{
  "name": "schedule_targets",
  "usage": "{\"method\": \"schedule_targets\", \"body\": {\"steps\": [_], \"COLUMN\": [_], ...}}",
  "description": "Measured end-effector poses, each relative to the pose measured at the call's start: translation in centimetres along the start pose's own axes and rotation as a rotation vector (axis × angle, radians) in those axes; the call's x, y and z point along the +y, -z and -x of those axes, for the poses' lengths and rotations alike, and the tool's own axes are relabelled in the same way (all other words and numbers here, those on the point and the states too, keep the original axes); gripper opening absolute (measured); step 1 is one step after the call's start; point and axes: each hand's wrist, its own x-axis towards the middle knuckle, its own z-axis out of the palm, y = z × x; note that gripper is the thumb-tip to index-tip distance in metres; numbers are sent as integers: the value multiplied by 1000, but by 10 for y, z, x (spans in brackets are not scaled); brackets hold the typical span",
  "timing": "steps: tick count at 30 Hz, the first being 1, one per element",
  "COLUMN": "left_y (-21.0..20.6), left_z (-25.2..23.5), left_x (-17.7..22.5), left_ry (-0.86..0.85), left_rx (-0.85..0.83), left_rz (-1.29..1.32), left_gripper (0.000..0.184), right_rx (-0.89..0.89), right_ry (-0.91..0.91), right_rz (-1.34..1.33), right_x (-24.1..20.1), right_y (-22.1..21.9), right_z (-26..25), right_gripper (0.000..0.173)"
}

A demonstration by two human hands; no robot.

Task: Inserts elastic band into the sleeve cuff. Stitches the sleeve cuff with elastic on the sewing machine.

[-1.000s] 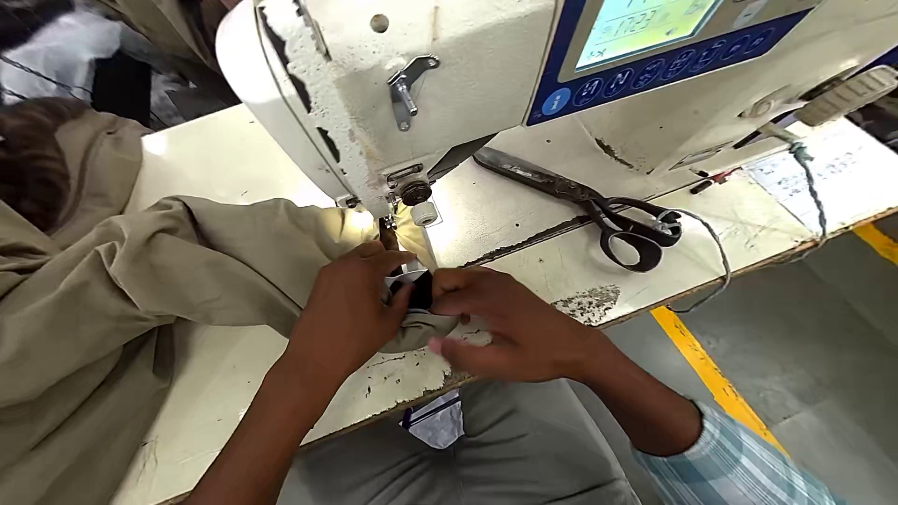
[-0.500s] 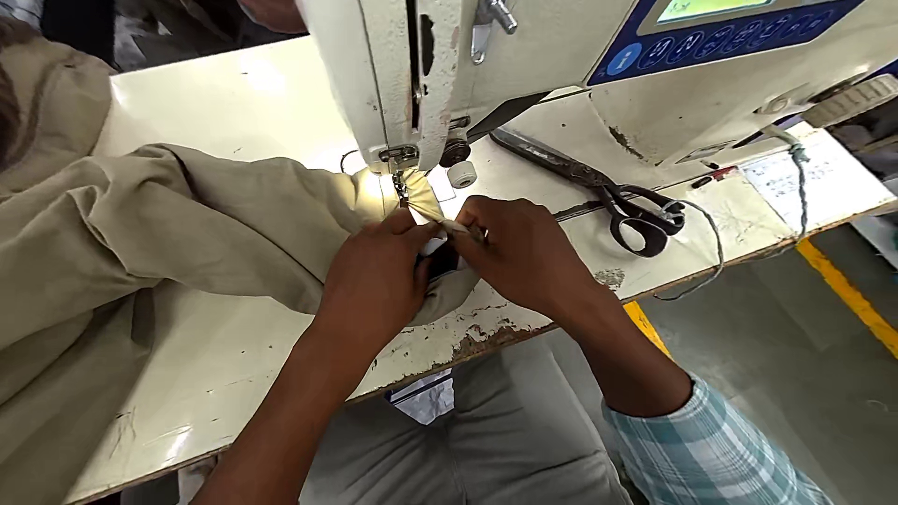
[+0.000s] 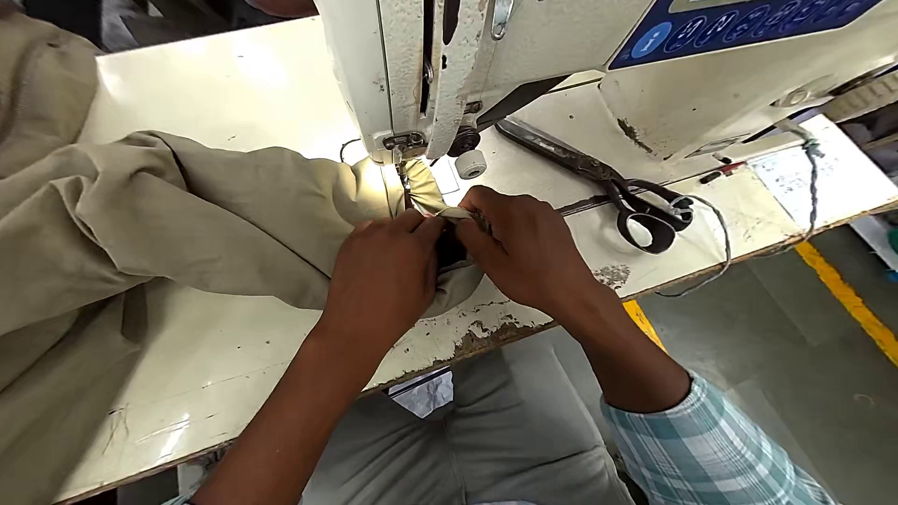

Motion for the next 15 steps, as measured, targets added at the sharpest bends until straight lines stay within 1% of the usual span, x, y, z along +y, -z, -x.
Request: {"method": "schedule_targets", "body": {"steps": [2,3,4,5,7,9,10,11,13,14,15], "left_y": [3,6,9,12,17,20,21,22,23,23,23], "left_z": [-4,-6,-9,-11,-14,-18,-20,-21,-22,-22,-22], "left_x": [-1,-1,-2,-3,-5,-7,-7,-8,-9,-9,-10], "left_ry": [1,2,-1,-6,6,24,31,33,37,36,35], "left_rx": [-46,-82,-108,-127,-178,-212,-229,-241,-260,-265,-266], "left_rz": [13,21,39,63,109,129,138,142,151,148,141], "left_gripper": [26,25,25,25,24,24,26,27,27,27,28], "right_rx": [50,67,60,28,-121,-218,-229,-213,-131,-84,-57], "right_ry": [42,114,209,314,468,561,606,657,765,808,831], "right_rz": [-52,-81,-103,-133,-151,-28,39,84,94,76,52], "right_x": [3,5,7,10,16,20,22,23,27,29,30], "right_y": [0,4,12,21,34,33,28,21,8,3,0], "right_z": [3,6,11,17,28,30,27,22,10,5,2], "right_gripper": [20,18,20,23,40,53,55,50,28,19,16]}}
